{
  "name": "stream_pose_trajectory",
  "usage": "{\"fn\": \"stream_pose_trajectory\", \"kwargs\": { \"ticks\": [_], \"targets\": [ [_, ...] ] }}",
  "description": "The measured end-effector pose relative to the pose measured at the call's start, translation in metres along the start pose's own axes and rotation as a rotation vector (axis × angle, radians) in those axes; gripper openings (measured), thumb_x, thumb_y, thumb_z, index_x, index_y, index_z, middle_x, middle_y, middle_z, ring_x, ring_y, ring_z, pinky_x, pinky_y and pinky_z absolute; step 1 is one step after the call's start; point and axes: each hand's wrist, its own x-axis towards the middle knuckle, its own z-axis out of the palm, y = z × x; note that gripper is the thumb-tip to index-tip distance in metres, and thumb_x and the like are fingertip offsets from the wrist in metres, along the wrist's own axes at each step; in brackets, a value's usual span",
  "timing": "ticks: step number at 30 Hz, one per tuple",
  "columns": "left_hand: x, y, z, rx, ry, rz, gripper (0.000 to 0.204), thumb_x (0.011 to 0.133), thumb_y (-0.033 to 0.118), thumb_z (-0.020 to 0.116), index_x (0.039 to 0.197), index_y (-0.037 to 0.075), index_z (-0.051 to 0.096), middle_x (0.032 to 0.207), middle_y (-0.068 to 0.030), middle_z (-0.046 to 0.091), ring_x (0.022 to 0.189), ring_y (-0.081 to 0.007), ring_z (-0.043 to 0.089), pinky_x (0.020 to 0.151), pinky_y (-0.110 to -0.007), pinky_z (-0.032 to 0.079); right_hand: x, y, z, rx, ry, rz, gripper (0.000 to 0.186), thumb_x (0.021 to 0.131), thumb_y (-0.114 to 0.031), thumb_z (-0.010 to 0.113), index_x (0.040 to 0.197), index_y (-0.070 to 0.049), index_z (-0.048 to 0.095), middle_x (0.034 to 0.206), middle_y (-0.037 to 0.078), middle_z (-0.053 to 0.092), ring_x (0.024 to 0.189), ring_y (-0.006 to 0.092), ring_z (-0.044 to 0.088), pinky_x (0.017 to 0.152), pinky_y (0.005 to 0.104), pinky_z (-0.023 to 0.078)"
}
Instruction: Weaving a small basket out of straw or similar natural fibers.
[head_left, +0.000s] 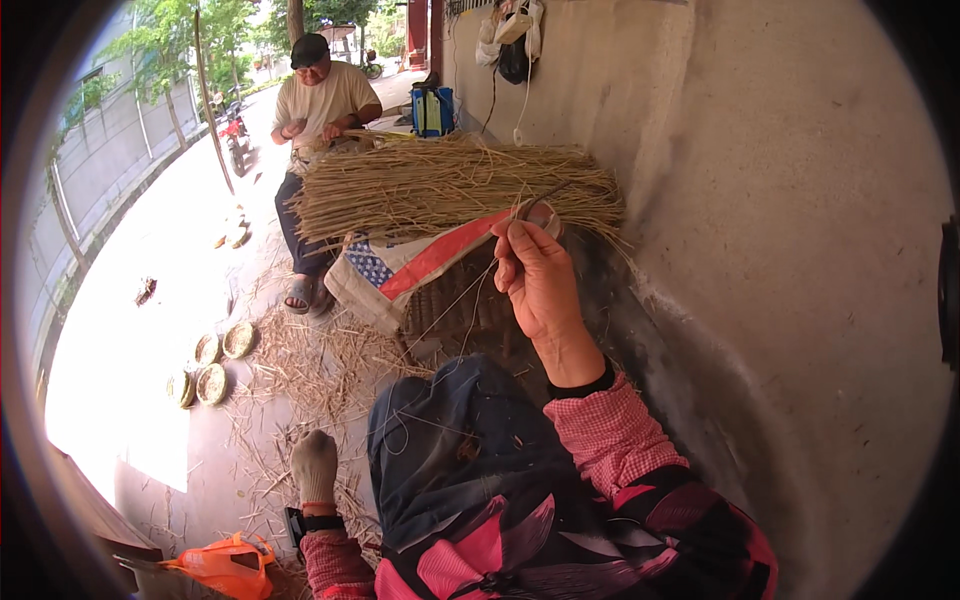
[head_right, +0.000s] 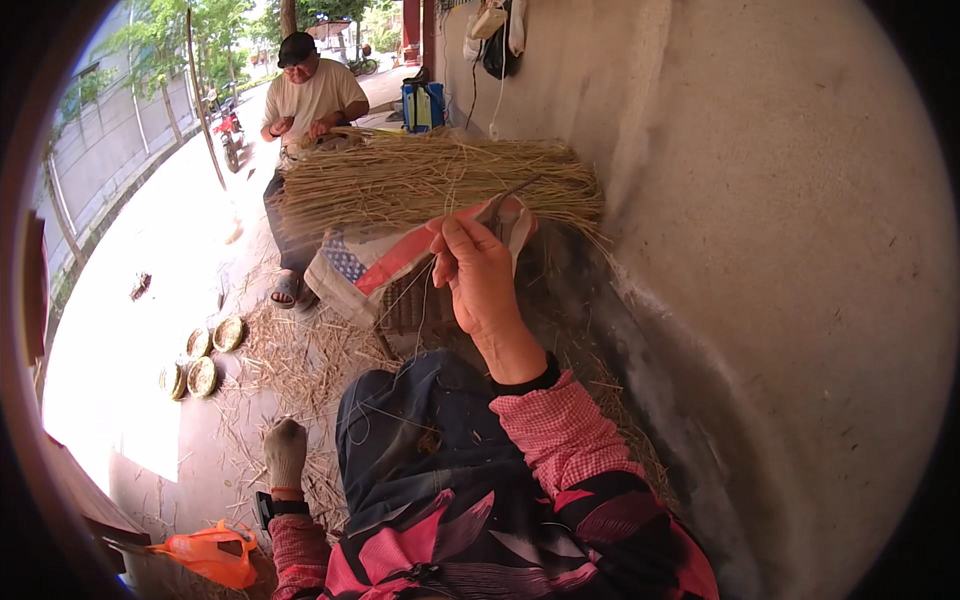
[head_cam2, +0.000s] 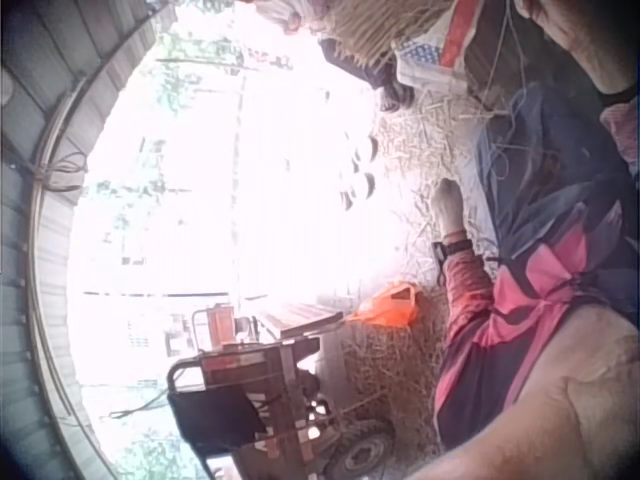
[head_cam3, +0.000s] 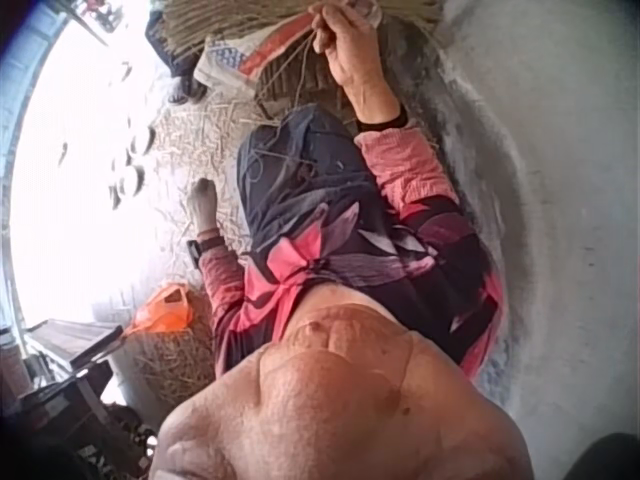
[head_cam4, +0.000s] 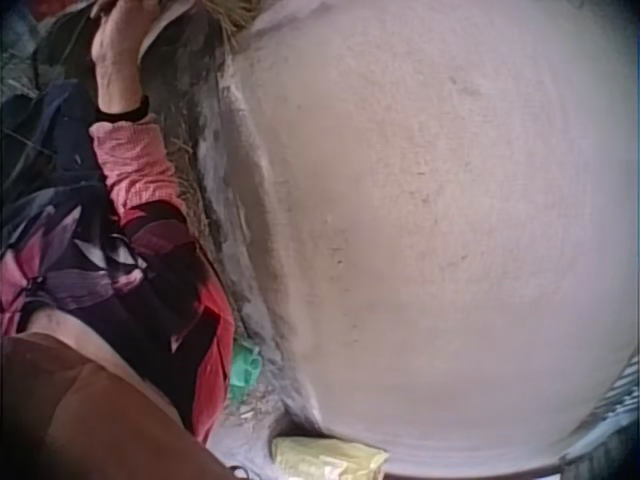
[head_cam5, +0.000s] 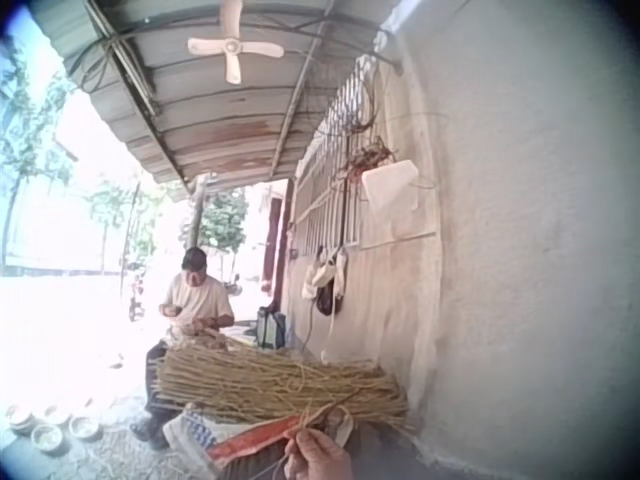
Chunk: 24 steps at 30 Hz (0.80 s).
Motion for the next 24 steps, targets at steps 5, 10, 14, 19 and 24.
{"fn": "stream_pose_trajectory", "kwargs": {
  "ticks": [5,10,14,19,24],
  "targets": [
    [-0.001,-0.013,0.006,0.016,-0.038,-0.006,0.023,0.083,0.022,0.058,0.078,0.002,0.067,0.088,-0.0226,0.066,0.081,-0.0408,0.065,0.071,-0.049,0.052,-0.004,-0.002,0.003,-0.047,0.007,-0.005,0.021,0.098,-0.017,0.058,0.101,0.002,0.067,0.075,0.001,0.06,0.056,0.0055,0.052,0.049,0.0217,0.045],
    [-0.01,-0.017,-0.006,-0.108,0.011,-0.044,0.019,0.087,0.02,0.058,0.1,0.008,0.065,0.102,-0.0227,0.064,0.091,-0.0413,0.064,0.078,-0.05,0.051,-0.005,0.008,0.007,-0.275,-0.049,-0.09,0.021,0.098,-0.018,0.059,0.098,0.001,0.068,0.073,-0.002,0.057,0.057,0.0037,0.05,0.049,0.0205,0.044],
    [0.016,0.001,-0.042,-0.132,0.242,-0.065,0.023,0.094,0.02,0.051,0.113,0.011,0.06,0.108,-0.0193,0.063,0.092,-0.0405,0.063,0.076,-0.047,0.05,-0.006,0.007,0.017,-0.678,-0.135,-0.25,0.017,0.097,-0.015,0.06,0.094,-0.001,0.069,0.072,-0.001,0.058,0.055,0.003,0.052,0.05,0.0186,0.043],
    [0.027,0.123,-0.139,-0.982,0.256,0.238,0.029,0.094,0.007,0.055,0.121,0.001,0.063,0.108,-0.0067,0.066,0.092,-0.0112,0.059,0.084,-0.025,0.048,-0.022,0.029,0.041,-0.749,-0.412,-0.142,0.013,0.095,-0.013,0.062,0.093,-0.002,0.069,0.071,-0.001,0.059,0.056,0.0034,0.053,0.049,0.0188,0.043],
    [0.027,0.165,-0.157,-1.256,-0.022,0.494,0.036,0.091,0.006,0.057,0.127,0.001,0.058,0.122,-0.009,0.059,0.109,-0.0168,0.057,0.092,-0.029,0.048,-0.043,0.051,0.073,-0.611,-0.637,0.139,0.013,0.095,-0.013,0.063,0.094,-0.001,0.069,0.069,-0.001,0.06,0.052,0.0039,0.052,0.046,0.0202,0.042]
  ]
}}
